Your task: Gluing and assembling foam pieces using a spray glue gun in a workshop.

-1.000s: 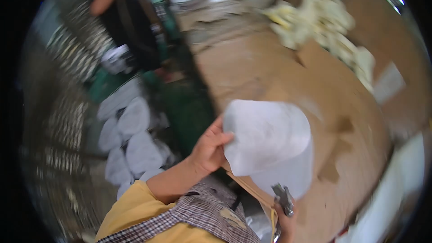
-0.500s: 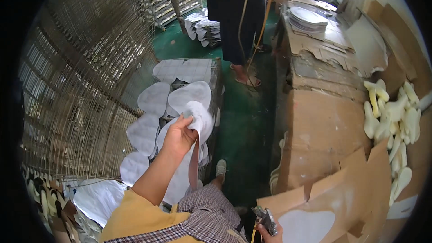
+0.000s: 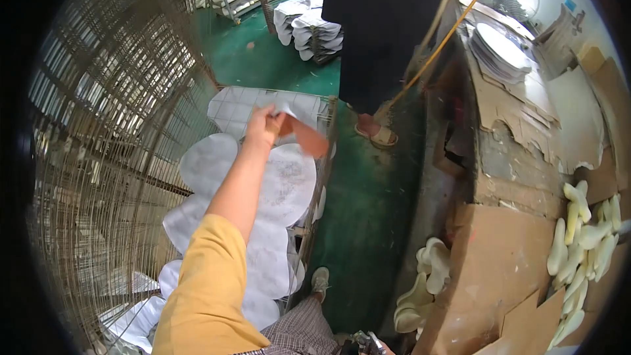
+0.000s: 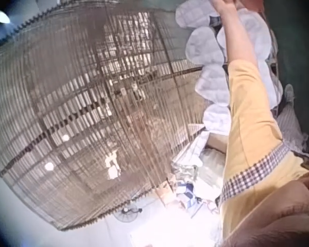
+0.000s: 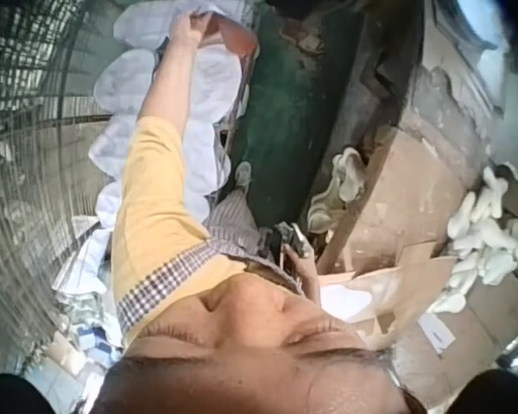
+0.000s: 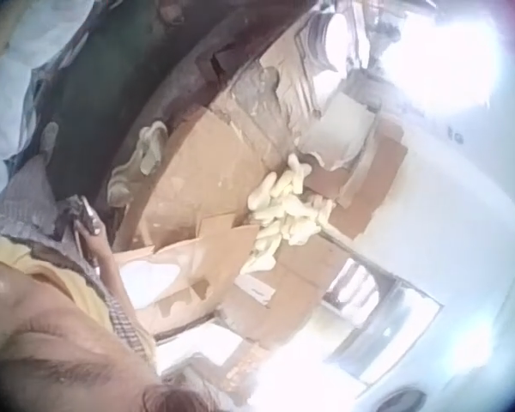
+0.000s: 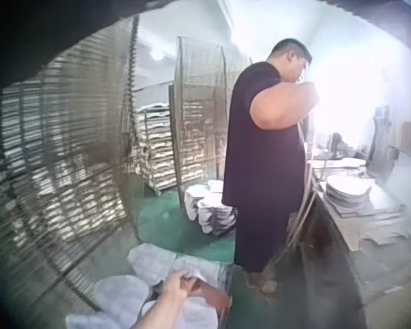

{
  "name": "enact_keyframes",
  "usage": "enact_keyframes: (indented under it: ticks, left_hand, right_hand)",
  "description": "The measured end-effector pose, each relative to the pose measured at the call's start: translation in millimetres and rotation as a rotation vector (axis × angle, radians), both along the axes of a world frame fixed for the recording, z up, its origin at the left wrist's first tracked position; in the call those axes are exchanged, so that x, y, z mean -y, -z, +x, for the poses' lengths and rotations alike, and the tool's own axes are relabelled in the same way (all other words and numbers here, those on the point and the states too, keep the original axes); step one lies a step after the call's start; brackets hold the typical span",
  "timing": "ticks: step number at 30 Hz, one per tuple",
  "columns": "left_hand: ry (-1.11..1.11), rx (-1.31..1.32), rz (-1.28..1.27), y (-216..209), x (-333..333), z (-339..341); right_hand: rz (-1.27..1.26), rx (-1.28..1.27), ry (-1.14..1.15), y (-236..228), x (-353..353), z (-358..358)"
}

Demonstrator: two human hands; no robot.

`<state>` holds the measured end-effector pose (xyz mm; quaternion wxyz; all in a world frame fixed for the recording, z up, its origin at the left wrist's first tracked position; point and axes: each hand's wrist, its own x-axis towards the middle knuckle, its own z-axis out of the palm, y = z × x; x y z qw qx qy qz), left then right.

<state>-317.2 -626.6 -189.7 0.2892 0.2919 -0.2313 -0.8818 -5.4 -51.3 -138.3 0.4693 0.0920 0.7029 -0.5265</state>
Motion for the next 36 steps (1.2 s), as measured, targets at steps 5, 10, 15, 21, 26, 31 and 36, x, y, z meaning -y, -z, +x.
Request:
enact_keyframes:
  ticks: [5, 10, 15, 21, 26, 31, 36]
  left_hand:
    - [-0.033, -0.182, -0.22, 14.9, 63.0, -20.7]
    - [-0.118, 0.026, -0.073, 118.0, 91.2, -17.0]
    - [-0.128, 0.323, -0.051, 232.9, 172.5, 56.2]
    - [-0.114, 0.491, 0.062, 188.3, 56.0, 48.1]
    - [-0.047, 0.207, -0.088, 114.0, 27.1, 108.0]
    - [-0.163, 0.18, -0.092, 50.3, -40.2, 144.0]
    - [0.064, 0.175, -0.044, 36.1, -128.0, 202.7]
  right_hand:
    - [0.077, 0.083, 0.011, 26.0, 27.8, -25.4]
    - [0.112, 0.17, 0.054, 42.5, 43.9, -41.9]
    - [0.006, 0.173, 0.013, 63.0, 47.6, -46.5]
    - [0.109, 0.088, 0.083, 35.0, 43.3, -37.2]
    - [0.058, 0.017, 0.136, -30.0, 21.4, -26.6]
    - [0.054, -0.201, 0.38, -98.0, -45.3, 33.7]
    - [0.054, -0.391, 0.705, -156.5, -131.7, 139.0]
